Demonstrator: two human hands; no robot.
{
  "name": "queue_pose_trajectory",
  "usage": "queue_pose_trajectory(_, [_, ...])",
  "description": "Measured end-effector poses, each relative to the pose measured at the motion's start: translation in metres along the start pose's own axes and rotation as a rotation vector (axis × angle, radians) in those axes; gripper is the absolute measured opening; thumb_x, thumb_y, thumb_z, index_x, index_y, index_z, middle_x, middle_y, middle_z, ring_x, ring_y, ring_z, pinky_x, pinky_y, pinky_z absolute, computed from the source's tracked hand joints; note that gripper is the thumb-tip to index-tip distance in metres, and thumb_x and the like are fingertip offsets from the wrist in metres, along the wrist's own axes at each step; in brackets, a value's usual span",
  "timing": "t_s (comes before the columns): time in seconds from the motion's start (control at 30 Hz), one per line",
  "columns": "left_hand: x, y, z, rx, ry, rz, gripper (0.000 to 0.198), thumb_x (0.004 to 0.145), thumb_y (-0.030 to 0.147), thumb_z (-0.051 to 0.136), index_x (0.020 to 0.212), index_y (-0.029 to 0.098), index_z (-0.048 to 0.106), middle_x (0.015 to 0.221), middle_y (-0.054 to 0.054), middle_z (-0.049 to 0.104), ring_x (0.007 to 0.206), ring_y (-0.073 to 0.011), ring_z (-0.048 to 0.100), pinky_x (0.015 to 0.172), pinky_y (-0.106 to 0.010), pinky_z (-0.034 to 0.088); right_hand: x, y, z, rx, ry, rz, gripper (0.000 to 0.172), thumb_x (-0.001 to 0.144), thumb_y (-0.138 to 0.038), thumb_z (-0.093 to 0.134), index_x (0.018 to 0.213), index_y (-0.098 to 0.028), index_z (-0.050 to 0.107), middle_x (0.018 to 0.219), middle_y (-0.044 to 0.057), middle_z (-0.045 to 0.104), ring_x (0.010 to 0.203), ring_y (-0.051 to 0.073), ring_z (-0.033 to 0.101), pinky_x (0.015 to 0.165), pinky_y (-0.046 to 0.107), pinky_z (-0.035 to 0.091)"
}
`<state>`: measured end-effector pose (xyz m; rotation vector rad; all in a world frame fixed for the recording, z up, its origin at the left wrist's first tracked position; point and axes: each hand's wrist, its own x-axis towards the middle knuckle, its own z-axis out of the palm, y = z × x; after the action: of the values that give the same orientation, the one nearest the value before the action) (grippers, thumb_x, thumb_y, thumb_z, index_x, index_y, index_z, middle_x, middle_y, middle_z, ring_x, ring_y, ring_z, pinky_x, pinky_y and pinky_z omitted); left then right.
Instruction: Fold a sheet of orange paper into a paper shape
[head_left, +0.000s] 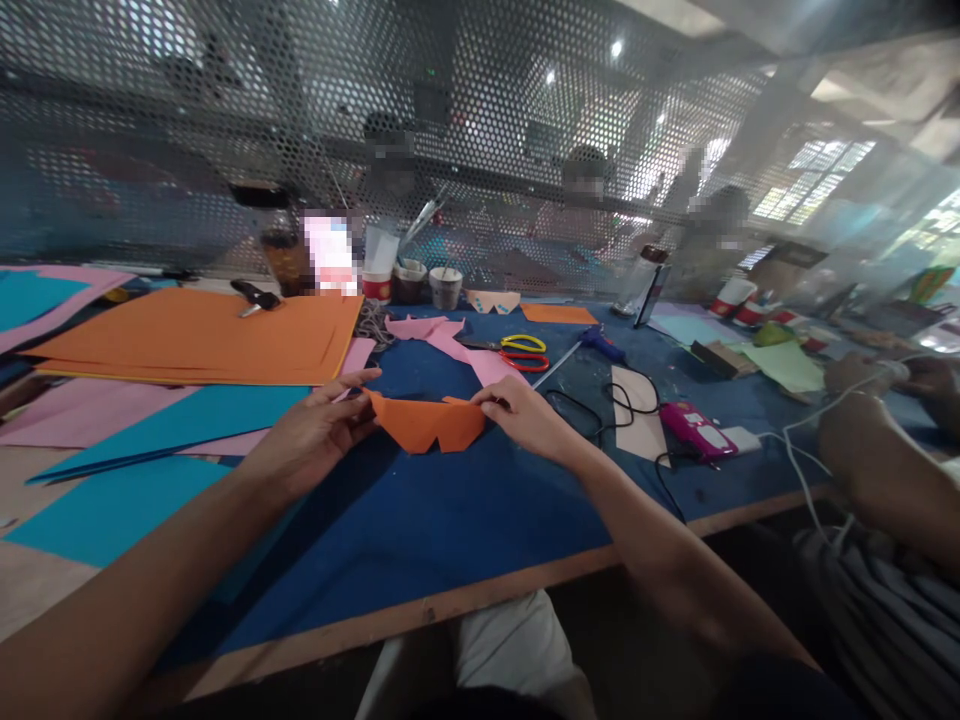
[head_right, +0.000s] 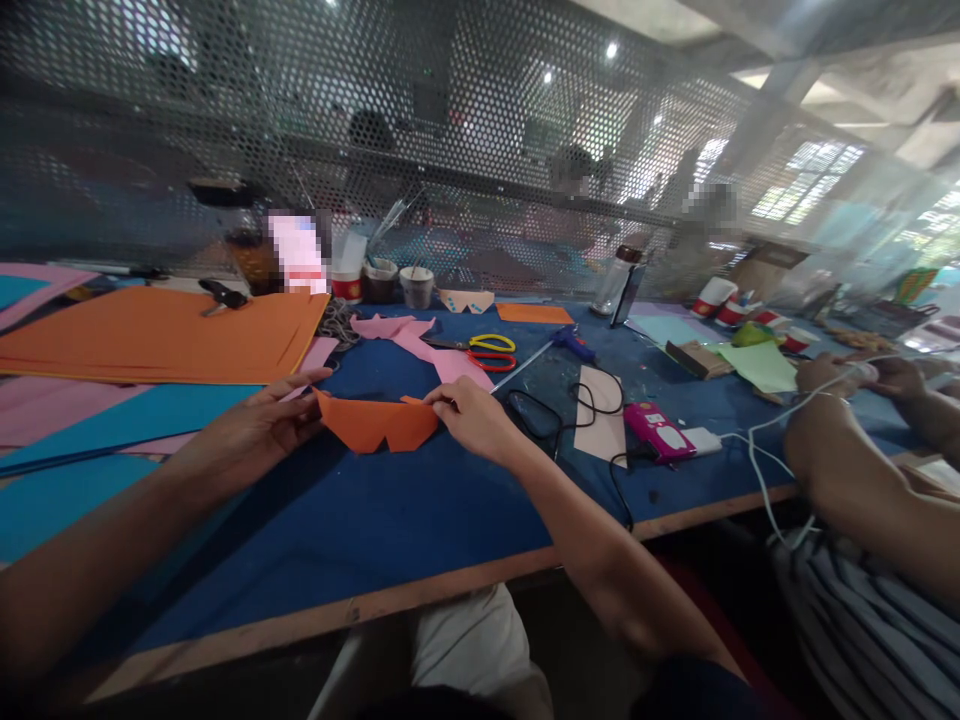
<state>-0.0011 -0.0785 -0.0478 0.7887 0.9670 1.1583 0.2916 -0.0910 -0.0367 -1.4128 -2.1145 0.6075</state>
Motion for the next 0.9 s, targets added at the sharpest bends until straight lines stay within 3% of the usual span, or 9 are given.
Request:
queue_pose_trajectory(0.2, [0.0031, -0.0014, -0.0013, -0.008, 0.027, -0.008, 0.021, 0.087, 0.002, 0.069, 0.104, 0.012, 0.078, 0.077, -0.002, 0.071, 0.07, -0.0106, 0.069, 0.074, -0.022, 0.065, 0.0001, 0.0, 0.0005, 0.041, 0.022, -0.008, 0.022, 0.098, -0.014, 0.06, 0.105, -0.019, 0.08, 0.11, 0.008, 0.074, 0.098, 0.019, 0.067, 0.088, 0.032, 0.049])
queue_pose_trajectory(0.9, [-0.0025, 0.0005, 0.0065, 0.021, 0.028, -0.013, 0.025, 0.084, 0.0, 0.07, 0.104, 0.011, 0.079, 0.087, -0.007, 0.074, 0.075, -0.0136, 0.073, 0.076, -0.026, 0.068, -0.0007, -0.0005, -0.0024, 0.064, 0.17, 0.029, 0.017, 0.098, -0.016, 0.061, 0.103, -0.021, 0.076, 0.109, 0.005, 0.071, 0.099, 0.019, 0.066, 0.088, 0.034, 0.05])
